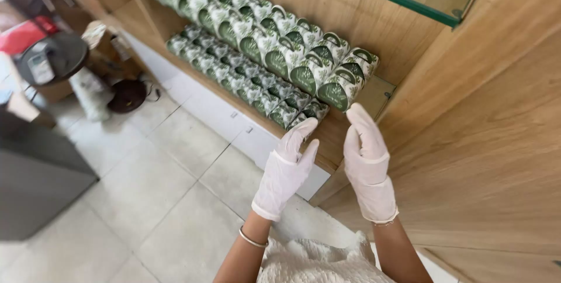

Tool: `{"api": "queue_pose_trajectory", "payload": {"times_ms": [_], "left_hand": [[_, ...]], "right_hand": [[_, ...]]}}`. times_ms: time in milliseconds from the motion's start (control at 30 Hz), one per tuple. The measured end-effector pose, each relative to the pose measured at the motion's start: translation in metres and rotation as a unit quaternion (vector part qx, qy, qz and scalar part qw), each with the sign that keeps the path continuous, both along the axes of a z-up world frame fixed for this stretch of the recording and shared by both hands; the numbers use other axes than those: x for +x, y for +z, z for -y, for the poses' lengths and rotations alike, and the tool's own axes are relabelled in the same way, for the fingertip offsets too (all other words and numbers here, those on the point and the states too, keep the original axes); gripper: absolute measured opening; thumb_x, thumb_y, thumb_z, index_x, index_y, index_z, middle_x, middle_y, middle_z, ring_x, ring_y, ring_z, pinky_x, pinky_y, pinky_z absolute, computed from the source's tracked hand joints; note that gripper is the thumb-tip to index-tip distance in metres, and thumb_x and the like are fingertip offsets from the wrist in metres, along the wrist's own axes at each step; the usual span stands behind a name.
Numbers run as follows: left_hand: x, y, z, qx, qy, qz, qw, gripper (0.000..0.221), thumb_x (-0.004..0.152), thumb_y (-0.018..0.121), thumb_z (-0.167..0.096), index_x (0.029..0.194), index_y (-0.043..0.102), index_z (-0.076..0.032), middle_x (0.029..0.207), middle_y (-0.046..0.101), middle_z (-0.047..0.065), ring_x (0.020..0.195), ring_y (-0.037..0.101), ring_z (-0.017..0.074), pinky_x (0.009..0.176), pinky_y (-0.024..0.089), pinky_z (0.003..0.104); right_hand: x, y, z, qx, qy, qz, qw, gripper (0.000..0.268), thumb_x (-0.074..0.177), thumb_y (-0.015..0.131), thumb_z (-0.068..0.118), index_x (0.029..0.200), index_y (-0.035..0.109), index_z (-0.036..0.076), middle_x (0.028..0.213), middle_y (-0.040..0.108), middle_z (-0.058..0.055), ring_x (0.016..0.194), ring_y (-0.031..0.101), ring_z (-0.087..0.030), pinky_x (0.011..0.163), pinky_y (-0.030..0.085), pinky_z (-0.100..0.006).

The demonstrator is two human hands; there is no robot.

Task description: Transferring packaged candle products from a storage shelf to a wooden workstation for processing.

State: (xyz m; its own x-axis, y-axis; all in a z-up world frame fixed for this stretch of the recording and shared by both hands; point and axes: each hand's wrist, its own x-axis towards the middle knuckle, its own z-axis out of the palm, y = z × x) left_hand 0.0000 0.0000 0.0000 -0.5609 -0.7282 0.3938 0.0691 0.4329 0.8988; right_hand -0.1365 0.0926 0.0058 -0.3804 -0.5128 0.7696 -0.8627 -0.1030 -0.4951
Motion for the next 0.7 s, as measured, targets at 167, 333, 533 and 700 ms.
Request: {"api": "queue_pose_trajectory", "payload": {"times_ms": [167, 333, 533, 700], "left_hand": [[-0.019, -0.001, 0.076, -0.142, -0.067, -0.076, 0.985, 0.035, 0.098, 0.067, -0.004, 0.133, 0.061, -0.005, 0.134, 0.068, 0.014, 0.123, 0.068, 0.0293, 0.1, 0.057, 0.034], [-0.033, 0.016, 0.134, -0.089, -0.162, -0.041, 0.982, 0.034, 0.097, 0.067, -0.005, 0.131, 0.061, -0.005, 0.134, 0.068, 0.014, 0.114, 0.072, 0.0246, 0.081, 0.058, 0.03], [-0.052, 0.019, 0.176, -0.067, -0.286, -0.094, 0.951, 0.025, 0.102, 0.064, -0.003, 0.127, 0.065, -0.001, 0.128, 0.072, 0.016, 0.113, 0.074, 0.0222, 0.093, 0.06, 0.029], [-0.065, 0.03, 0.183, -0.024, -0.351, -0.023, 0.936, 0.018, 0.099, 0.067, -0.009, 0.115, 0.072, -0.002, 0.113, 0.079, 0.011, 0.08, 0.07, 0.0135, 0.067, 0.055, 0.024]], "right_hand": [[-0.032, -0.002, 0.056, -0.048, -0.102, 0.02, 0.993, 0.024, 0.105, 0.059, -0.006, 0.128, 0.064, -0.003, 0.137, 0.067, -0.019, 0.129, 0.066, -0.029, 0.113, 0.051, -0.035], [-0.064, -0.002, 0.088, -0.064, -0.157, 0.021, 0.985, 0.026, 0.102, 0.065, -0.006, 0.128, 0.064, -0.002, 0.139, 0.066, -0.018, 0.131, 0.065, -0.029, 0.115, 0.05, -0.035], [-0.085, -0.014, 0.092, 0.021, -0.132, 0.195, 0.972, 0.032, 0.095, 0.071, 0.0, 0.126, 0.066, 0.003, 0.133, 0.068, -0.011, 0.116, 0.066, -0.019, 0.097, 0.057, -0.027], [-0.075, -0.004, 0.094, 0.077, -0.198, 0.202, 0.956, 0.021, 0.096, 0.073, 0.004, 0.117, 0.074, 0.002, 0.115, 0.074, -0.008, 0.1, 0.065, -0.012, 0.086, 0.056, -0.023]]}}
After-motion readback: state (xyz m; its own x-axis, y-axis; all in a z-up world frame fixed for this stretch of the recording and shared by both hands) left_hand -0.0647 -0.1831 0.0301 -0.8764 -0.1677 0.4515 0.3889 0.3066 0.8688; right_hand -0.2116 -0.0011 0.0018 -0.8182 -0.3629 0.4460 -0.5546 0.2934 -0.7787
